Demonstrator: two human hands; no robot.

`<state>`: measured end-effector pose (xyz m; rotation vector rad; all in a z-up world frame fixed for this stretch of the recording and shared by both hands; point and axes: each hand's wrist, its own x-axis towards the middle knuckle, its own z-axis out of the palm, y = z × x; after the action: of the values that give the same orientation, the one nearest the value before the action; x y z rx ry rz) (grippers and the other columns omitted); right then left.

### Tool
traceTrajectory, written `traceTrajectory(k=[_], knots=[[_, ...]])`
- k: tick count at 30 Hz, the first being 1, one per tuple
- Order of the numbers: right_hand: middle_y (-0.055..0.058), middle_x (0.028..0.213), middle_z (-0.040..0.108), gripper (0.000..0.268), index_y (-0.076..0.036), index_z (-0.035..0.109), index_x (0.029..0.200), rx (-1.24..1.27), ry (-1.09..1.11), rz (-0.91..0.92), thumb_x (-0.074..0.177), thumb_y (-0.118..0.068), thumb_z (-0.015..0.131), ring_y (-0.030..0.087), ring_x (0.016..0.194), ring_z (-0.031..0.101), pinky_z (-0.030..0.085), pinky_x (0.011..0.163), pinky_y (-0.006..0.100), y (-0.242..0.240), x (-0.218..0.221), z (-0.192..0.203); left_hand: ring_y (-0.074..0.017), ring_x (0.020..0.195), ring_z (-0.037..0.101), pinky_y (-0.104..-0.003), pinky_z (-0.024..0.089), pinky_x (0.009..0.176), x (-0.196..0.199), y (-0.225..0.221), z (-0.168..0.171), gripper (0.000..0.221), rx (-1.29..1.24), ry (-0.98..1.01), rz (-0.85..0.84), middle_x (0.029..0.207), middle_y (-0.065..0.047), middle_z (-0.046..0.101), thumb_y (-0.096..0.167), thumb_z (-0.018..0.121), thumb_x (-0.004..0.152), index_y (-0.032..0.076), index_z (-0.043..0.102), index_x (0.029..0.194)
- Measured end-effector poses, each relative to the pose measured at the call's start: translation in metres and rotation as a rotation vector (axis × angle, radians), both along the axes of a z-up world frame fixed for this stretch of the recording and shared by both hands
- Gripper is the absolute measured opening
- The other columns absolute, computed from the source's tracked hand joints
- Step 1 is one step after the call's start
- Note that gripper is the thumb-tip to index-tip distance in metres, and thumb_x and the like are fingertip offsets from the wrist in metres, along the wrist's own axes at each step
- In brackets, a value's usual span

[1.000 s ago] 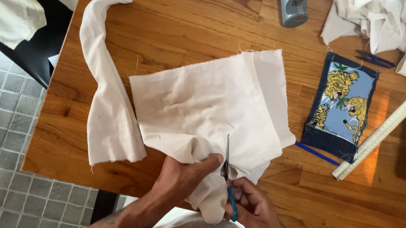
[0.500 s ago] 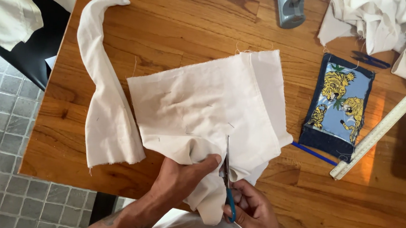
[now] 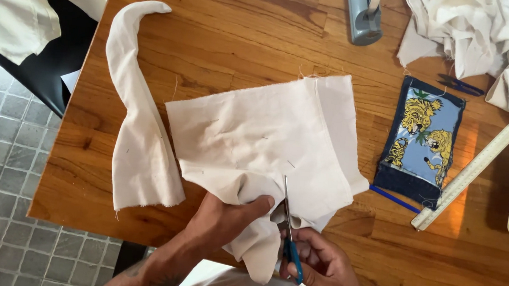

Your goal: Cutting a piece of white fabric into a specific shape using scissors

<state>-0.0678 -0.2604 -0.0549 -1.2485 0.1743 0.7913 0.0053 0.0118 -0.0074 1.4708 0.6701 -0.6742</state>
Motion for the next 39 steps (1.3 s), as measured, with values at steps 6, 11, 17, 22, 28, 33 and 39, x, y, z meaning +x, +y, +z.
traceTrajectory(k=[6,11,17,22,28,33,39], knots=[[0.015,0.111,0.085,0.058,0.004,0.07,0.153,-0.024,-0.009,-0.012,0.099,-0.008,0.09,0.022,0.102,0.081,0.067,0.093,0.038,0.0,-0.004,0.001,-0.0297,0.103,0.078,-0.045,0.063,0.094,0.012,0.003,0.035,0.041,-0.079,0.171,-0.006,0.108,-0.012,0.085,0.028,0.084,0.088,0.008,0.082,0.124],[0.01,0.105,0.077,0.062,0.004,0.068,0.155,0.01,-0.163,-0.025,0.103,-0.023,0.089,0.016,0.095,0.075,0.059,0.086,0.03,0.003,-0.005,0.006,-0.0248,0.097,0.078,-0.041,0.062,0.089,0.016,0.0,0.042,0.04,-0.124,0.048,0.156,0.103,-0.011,0.087,0.028,0.091,0.083,0.006,0.087,0.116],[0.024,0.117,0.083,0.066,-0.005,0.057,0.164,0.083,0.004,0.235,0.108,-0.026,0.084,0.021,0.091,0.079,0.064,0.083,0.035,-0.013,0.013,0.034,-0.0214,0.106,0.084,-0.041,0.073,0.093,0.002,-0.005,0.003,0.051,-0.086,-0.208,0.169,0.116,-0.007,0.09,0.017,0.102,0.075,0.009,0.083,0.123],[0.018,0.108,0.082,0.061,0.003,0.062,0.157,0.084,0.005,0.053,0.105,-0.02,0.084,0.021,0.091,0.072,0.058,0.086,0.034,0.01,0.007,0.029,-0.0225,0.103,0.082,-0.041,0.07,0.09,0.003,-0.012,0.015,0.051,-0.077,-0.032,0.244,0.113,-0.009,0.09,0.014,0.102,0.074,0.007,0.085,0.122],[0.014,0.107,0.075,0.063,0.001,0.063,0.157,0.045,-0.009,0.004,0.102,-0.021,0.087,0.02,0.091,0.072,0.065,0.084,0.037,0.01,0.007,0.005,-0.0226,0.109,0.081,-0.042,0.068,0.094,0.001,-0.013,0.018,0.061,-0.143,-0.021,0.253,0.117,-0.009,0.089,0.013,0.1,0.073,0.008,0.082,0.13],[0.013,0.11,0.077,0.065,0.002,0.066,0.156,0.016,-0.051,0.024,0.102,-0.026,0.088,0.02,0.094,0.074,0.062,0.084,0.035,0.008,0.009,0.014,-0.0216,0.112,0.08,-0.04,0.069,0.097,-0.004,-0.015,0.007,0.064,-0.096,-0.039,0.253,0.12,-0.007,0.089,0.015,0.102,0.071,0.009,0.082,0.131],[0.015,0.105,0.084,0.059,0.004,0.067,0.152,0.011,-0.083,0.076,0.103,-0.023,0.087,0.023,0.093,0.081,0.065,0.086,0.037,-0.002,0.01,0.007,-0.0245,0.112,0.083,-0.044,0.072,0.096,-0.004,-0.004,-0.003,0.063,-0.159,-0.186,0.176,0.12,-0.009,0.089,0.015,0.1,0.074,0.008,0.078,0.133]])
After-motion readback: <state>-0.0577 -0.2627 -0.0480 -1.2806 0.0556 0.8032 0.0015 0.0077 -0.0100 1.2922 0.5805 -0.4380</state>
